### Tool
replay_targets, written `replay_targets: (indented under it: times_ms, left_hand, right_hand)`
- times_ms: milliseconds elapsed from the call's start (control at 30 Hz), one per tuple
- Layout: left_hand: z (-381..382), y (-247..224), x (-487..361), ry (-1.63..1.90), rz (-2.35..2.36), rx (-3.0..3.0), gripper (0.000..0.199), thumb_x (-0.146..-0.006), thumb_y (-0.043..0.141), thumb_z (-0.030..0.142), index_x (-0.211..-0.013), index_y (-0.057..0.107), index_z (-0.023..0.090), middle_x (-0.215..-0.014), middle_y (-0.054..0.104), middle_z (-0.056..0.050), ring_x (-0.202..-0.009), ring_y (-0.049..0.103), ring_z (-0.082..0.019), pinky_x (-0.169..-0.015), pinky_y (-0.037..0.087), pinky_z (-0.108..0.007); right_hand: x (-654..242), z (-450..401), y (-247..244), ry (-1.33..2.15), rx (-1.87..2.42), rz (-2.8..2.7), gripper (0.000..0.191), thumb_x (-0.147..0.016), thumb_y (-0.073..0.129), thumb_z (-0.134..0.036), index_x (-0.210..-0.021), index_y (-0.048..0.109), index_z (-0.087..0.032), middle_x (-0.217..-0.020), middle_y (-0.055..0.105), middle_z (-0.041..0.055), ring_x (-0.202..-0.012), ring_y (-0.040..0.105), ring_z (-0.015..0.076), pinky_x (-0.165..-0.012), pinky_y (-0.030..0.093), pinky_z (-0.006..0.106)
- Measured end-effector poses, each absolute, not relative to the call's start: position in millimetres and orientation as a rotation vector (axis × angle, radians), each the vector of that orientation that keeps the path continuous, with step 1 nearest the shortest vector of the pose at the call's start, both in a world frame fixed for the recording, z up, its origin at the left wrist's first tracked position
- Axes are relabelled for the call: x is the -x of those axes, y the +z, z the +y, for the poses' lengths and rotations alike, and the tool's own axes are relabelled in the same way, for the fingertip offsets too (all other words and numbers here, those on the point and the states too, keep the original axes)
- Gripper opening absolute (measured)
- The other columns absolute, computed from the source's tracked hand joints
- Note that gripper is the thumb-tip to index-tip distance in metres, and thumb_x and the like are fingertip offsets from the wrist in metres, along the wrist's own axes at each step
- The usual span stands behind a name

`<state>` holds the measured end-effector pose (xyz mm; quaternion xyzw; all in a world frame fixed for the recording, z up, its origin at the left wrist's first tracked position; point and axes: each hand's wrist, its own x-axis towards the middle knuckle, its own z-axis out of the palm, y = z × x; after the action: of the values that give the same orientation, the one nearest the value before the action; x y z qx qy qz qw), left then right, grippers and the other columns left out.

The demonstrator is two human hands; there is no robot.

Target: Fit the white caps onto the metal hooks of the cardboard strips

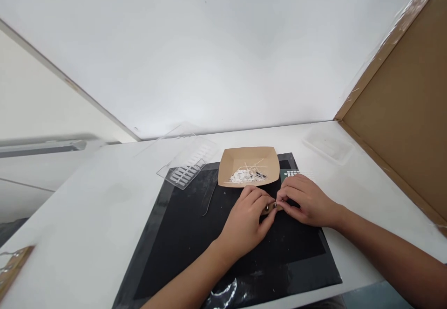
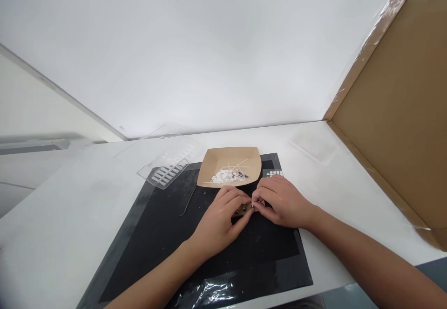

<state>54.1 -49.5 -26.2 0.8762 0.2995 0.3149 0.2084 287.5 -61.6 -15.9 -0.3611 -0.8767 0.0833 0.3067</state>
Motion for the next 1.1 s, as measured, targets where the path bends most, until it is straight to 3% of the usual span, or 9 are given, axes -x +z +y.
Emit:
replay_targets:
  times_ms: [233,1100]
  left_hand:
    - [-47.1,-31.0,-57.8,0.869,0.832,-2.43,0.008,-0.102,0.064,0.018,-0.095,0.069,0.019,-0.096,0.072,-0.008,-0.095,0.062,-0.024,-0.084,0.058,-0.04]
    - [-51.1,-38.3,-58.8,0.889,0.886,-2.379,0.012,-0.101,0.068,0.019,-0.09,0.069,0.018,-0.085,0.068,-0.006,-0.093,0.056,-0.024,-0.081,0.053,-0.038]
  right_hand:
    - [-291.6,-60.3,-17.9,0.298,0.991,-2.298,0.008,-0.105,0.059,-0.021,-0.098,0.063,-0.023,-0.086,0.064,0.0023,-0.076,0.057,0.018,-0.068,0.043,0.032]
    - [-286.4,-62.7,-18.7,0.537,1.039,-2.266,0.008,-0.101,0.064,-0.019,-0.094,0.065,-0.022,-0.083,0.058,-0.0002,-0.073,0.053,0.0154,-0.069,0.041,0.031]
